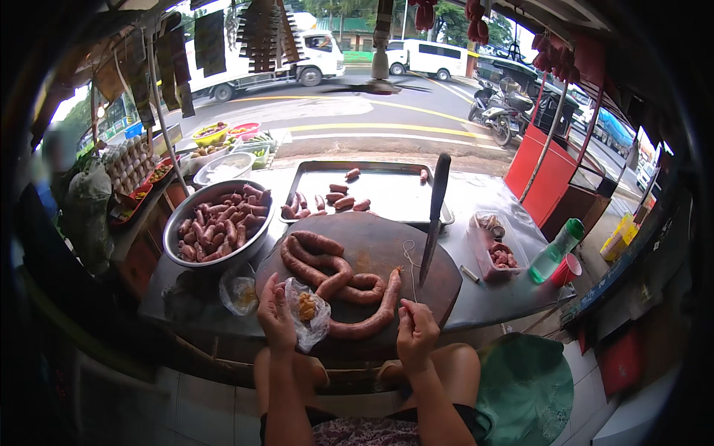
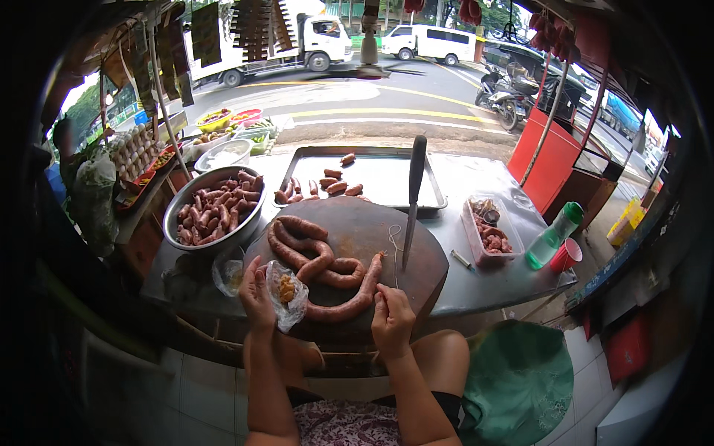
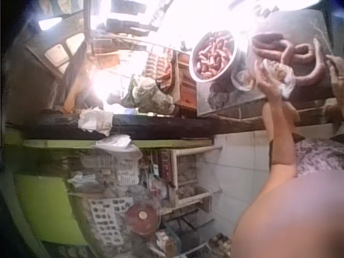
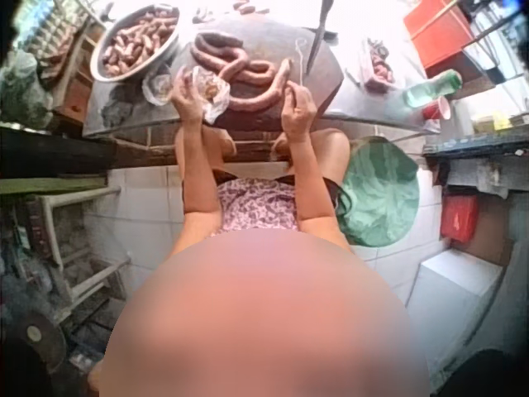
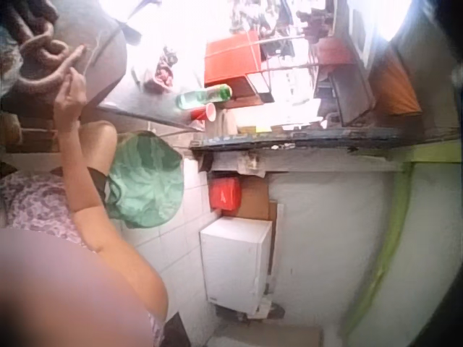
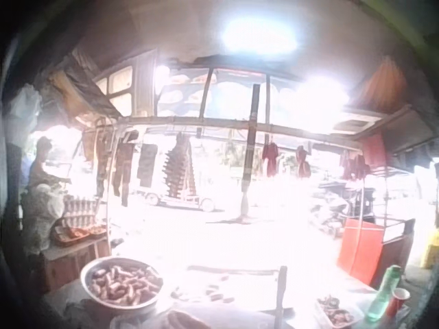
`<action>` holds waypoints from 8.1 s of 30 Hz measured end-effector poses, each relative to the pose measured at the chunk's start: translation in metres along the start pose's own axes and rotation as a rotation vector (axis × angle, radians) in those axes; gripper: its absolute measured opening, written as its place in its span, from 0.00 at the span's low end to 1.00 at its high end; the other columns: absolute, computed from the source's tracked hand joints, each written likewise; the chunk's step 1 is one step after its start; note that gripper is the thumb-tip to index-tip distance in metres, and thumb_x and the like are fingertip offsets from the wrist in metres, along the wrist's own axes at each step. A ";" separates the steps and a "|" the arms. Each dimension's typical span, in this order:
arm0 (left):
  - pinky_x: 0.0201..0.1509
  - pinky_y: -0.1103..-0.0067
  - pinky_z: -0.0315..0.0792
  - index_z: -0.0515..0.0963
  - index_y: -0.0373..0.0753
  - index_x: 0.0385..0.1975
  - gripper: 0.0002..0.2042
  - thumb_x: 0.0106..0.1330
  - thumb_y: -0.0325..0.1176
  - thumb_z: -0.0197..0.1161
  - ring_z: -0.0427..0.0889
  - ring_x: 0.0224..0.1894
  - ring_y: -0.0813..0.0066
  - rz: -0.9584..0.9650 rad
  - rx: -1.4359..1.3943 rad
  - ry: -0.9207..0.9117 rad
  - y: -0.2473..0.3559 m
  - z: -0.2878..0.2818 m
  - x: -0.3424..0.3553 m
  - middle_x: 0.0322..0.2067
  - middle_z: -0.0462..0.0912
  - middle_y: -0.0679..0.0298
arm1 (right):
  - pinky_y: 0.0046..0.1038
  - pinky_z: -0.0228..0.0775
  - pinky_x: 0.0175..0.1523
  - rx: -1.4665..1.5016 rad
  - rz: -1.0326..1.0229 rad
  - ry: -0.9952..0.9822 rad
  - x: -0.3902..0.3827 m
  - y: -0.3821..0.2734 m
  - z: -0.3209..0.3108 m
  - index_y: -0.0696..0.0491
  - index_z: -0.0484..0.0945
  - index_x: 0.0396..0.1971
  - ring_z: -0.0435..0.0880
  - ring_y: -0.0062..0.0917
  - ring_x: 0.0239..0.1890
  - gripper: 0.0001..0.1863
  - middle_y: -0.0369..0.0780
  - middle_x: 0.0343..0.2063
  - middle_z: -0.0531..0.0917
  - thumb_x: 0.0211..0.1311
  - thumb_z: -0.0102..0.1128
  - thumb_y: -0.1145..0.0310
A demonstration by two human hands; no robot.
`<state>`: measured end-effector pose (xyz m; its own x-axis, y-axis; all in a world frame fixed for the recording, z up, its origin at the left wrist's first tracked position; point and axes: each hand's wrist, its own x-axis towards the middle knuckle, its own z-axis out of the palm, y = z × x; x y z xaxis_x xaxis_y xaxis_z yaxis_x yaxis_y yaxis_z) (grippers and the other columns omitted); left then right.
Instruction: The person handles a long linked sausage on a cutting board, ties it with string, and repeatedly opens and closes small plastic bags containing yellow food items. The person places the tied sausage on the board and adjusts the bags multiple times.
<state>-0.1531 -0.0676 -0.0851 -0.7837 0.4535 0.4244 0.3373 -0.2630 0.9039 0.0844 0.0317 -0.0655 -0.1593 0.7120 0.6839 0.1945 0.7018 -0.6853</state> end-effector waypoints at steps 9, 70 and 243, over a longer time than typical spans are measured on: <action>0.55 0.79 0.72 0.71 0.28 0.63 0.23 0.80 0.42 0.51 0.78 0.48 0.75 0.043 0.047 0.011 0.009 0.005 0.002 0.47 0.81 0.57 | 0.34 0.78 0.44 -0.026 -0.092 -0.011 0.007 -0.002 0.002 0.61 0.82 0.41 0.85 0.41 0.37 0.08 0.49 0.35 0.84 0.63 0.59 0.81; 0.55 0.76 0.76 0.75 0.28 0.57 0.18 0.79 0.36 0.52 0.82 0.48 0.71 -0.017 -0.229 0.221 -0.001 0.015 0.006 0.45 0.83 0.54 | 0.26 0.72 0.58 0.238 0.796 0.074 0.010 0.084 -0.070 0.66 0.70 0.63 0.79 0.25 0.53 0.26 0.44 0.56 0.79 0.64 0.56 0.81; 0.70 0.72 0.66 0.47 0.37 0.76 0.38 0.69 0.28 0.60 0.70 0.67 0.65 -0.325 -1.177 -0.509 0.029 -0.010 0.009 0.67 0.65 0.51 | 0.36 0.73 0.50 -0.231 -0.123 -0.465 0.024 -0.094 0.095 0.59 0.80 0.53 0.81 0.37 0.41 0.24 0.46 0.35 0.83 0.53 0.70 0.79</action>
<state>-0.1558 -0.0799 -0.0556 -0.3731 0.8349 0.4047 -0.6810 -0.5427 0.4917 -0.0300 -0.0151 -0.0083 -0.5964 0.5971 0.5365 0.3475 0.7945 -0.4979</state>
